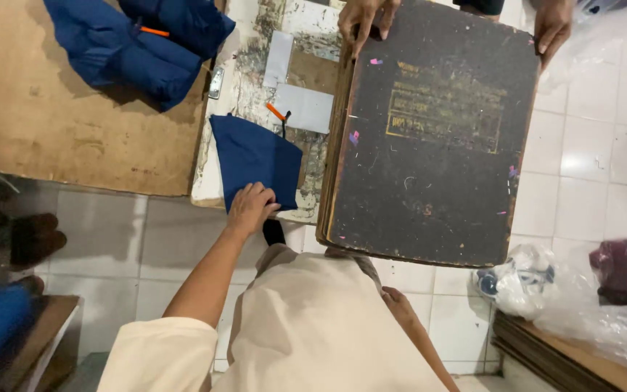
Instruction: Positioning and smoothing blue fabric pieces on a printing board before covering them with a heavy plate.
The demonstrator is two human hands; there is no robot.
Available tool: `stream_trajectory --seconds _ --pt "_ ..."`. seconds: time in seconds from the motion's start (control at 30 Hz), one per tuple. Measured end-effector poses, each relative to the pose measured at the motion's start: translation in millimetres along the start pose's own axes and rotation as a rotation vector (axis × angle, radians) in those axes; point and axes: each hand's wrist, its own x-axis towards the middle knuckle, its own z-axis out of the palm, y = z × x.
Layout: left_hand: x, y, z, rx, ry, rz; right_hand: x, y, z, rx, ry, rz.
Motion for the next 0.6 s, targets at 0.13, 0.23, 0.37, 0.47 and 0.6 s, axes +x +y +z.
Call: stream_trajectory --seconds 0.13,0.23,0.37,0.47,0.6 --pt "-2.1 -5.8 1.5 0.028 0.083 0.086 4.0 25.0 19.1 0.044 -0.046 0.084" --pt "-4.9 -7.2 3.3 0.023 0.081 0.107 -30.0 -26.2 14.2 0.041 -0.054 0.23" --pt "-4.0 -3.3 -6.9 -0.002 0.133 0.124 -34.2 -59.1 -1.6 0.116 -0.021 0.18" --pt "-0.2 -7.2 -14.7 -0.189 0.128 0.157 -43.3 -74.1 -15.6 0.334 0.013 0.162" --pt "24.0 -56.4 6.7 -0.563 0.128 -0.278 -66.1 -67.1 -37.6 0.417 0.074 0.198"
